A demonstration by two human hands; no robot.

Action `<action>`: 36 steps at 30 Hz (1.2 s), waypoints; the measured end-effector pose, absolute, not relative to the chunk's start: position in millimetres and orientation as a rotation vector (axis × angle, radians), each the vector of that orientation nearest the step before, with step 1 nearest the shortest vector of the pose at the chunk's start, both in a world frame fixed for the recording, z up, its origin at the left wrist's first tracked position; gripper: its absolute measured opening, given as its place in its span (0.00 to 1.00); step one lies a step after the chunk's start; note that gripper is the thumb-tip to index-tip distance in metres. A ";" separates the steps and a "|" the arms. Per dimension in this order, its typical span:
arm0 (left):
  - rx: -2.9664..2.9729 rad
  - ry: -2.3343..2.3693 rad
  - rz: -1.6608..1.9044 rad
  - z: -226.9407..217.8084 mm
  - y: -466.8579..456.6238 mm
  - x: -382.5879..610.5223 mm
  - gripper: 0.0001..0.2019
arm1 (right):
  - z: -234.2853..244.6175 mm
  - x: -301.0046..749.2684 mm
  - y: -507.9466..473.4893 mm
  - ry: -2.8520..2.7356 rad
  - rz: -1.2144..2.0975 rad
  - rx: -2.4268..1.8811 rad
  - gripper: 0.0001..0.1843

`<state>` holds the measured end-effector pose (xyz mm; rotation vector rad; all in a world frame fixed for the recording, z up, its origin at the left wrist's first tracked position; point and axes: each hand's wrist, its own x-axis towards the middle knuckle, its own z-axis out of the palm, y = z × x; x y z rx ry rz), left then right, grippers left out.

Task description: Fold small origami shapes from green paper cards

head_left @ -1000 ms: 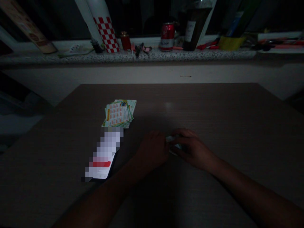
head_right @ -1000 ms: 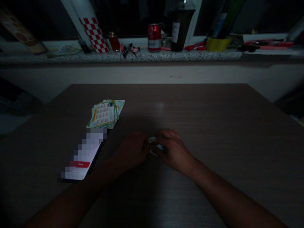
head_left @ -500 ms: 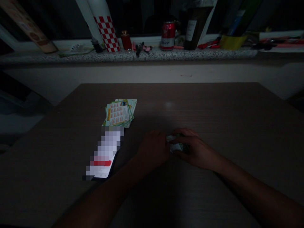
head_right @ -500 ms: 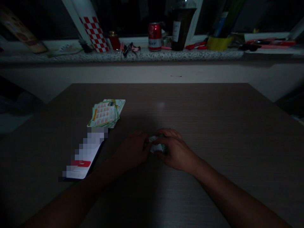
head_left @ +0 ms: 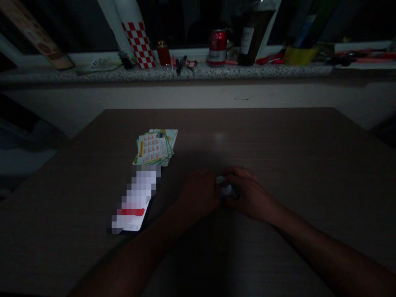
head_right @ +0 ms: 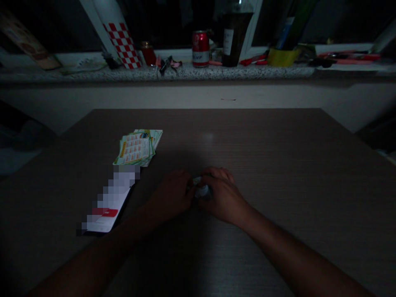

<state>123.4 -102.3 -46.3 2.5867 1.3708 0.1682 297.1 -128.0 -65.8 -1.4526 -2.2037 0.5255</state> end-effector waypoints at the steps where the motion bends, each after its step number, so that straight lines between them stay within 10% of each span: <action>1: 2.584 1.372 0.170 -46.5 -102.4 123.1 0.08 | -65.9 297.9 -127.7 -2.203 0.529 -1.447 0.20; 36: 2.411 1.372 0.116 -35.7 -101.0 114.9 0.09 | -63.4 306.5 -128.4 -2.249 0.570 -1.338 0.20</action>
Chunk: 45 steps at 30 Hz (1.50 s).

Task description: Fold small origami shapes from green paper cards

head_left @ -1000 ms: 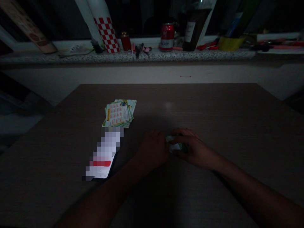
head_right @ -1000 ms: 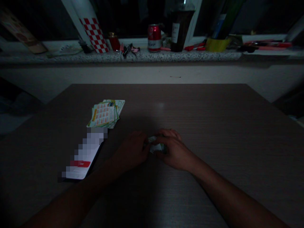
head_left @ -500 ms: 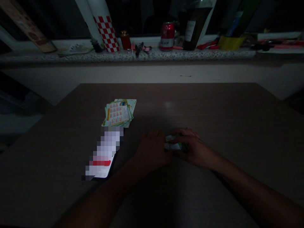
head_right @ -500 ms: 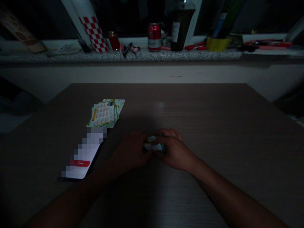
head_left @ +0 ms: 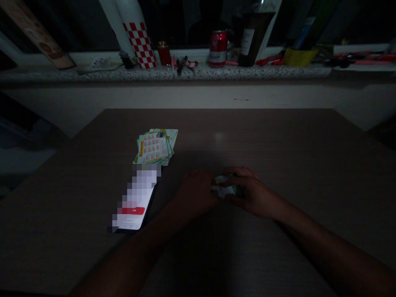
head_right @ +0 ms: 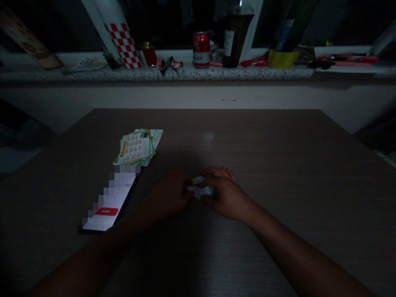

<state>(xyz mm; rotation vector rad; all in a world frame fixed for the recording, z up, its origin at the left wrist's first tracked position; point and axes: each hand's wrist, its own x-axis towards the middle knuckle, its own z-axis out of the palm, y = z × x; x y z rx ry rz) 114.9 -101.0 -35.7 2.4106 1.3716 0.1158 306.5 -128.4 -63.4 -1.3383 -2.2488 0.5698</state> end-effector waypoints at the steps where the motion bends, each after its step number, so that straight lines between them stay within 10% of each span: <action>1: 2.399 1.363 0.108 -34.3 -100.5 114.8 0.09 | -63.4 306.5 -128.4 -2.249 0.571 -1.338 0.20; 45: 2.491 1.134 0.270 -43.7 -111.0 100.5 0.10 | -50.5 317.0 -128.0 -2.432 0.608 -1.154 0.19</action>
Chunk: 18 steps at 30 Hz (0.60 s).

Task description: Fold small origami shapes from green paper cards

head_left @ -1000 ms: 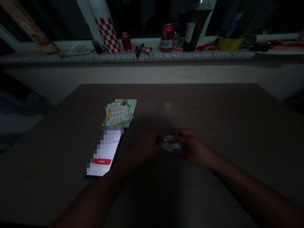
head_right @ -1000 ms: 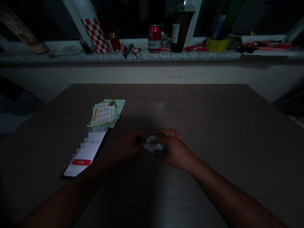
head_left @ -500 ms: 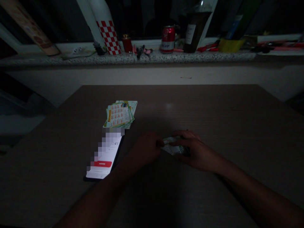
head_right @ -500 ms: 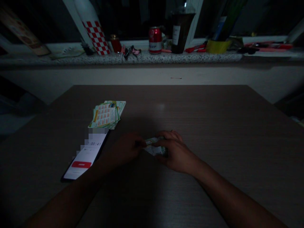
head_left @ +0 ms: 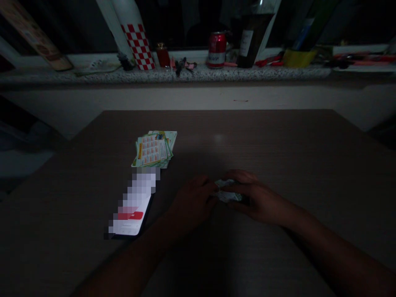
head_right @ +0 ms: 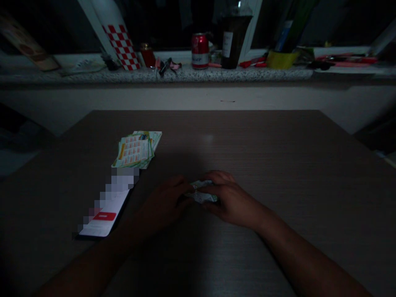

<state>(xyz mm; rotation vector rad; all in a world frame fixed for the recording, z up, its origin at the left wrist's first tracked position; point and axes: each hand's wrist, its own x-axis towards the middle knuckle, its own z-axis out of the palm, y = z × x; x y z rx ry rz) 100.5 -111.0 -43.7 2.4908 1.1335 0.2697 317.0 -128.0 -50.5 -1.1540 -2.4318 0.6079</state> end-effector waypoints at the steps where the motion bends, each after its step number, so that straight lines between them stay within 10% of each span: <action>1: 2.496 1.126 0.271 -44.4 -110.4 100.0 0.10 | -51.0 317.3 -127.5 -2.433 0.599 -1.145 0.18; 18: 2.763 1.007 0.389 -50.3 -105.0 100.2 0.12 | -53.9 320.1 -125.3 -2.271 0.427 -0.967 0.08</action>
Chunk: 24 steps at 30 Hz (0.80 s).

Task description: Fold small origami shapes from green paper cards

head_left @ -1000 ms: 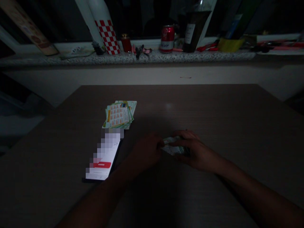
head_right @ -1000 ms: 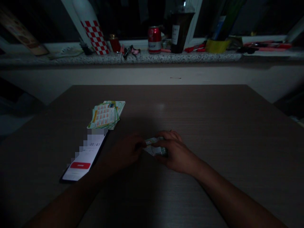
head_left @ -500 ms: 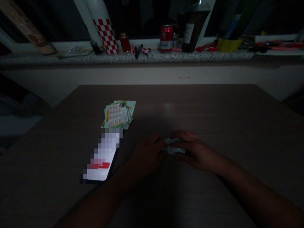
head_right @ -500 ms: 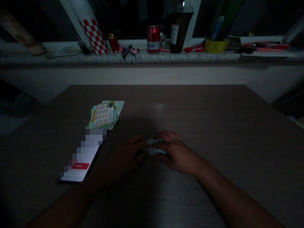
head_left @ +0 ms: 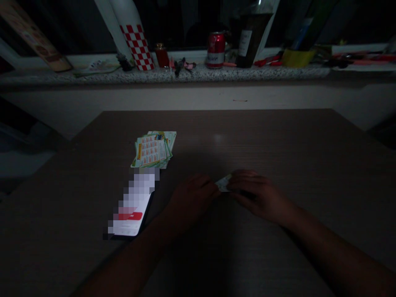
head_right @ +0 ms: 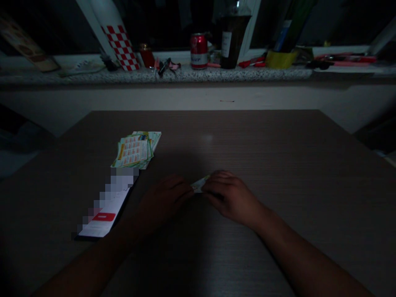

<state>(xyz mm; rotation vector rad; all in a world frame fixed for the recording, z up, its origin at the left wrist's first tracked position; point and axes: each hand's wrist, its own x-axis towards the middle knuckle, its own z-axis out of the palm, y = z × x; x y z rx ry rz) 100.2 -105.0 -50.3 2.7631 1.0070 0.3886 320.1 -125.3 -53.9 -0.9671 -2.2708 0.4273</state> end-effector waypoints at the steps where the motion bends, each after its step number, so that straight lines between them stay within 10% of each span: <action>1: 2.769 1.002 0.415 -49.7 -105.4 100.0 0.12 | -53.4 319.7 -125.6 -2.238 0.400 -0.953 0.08; 24: 2.728 0.855 0.962 -31.7 -119.6 109.6 0.04 | -44.6 310.8 -133.4 -2.234 0.091 -0.748 0.08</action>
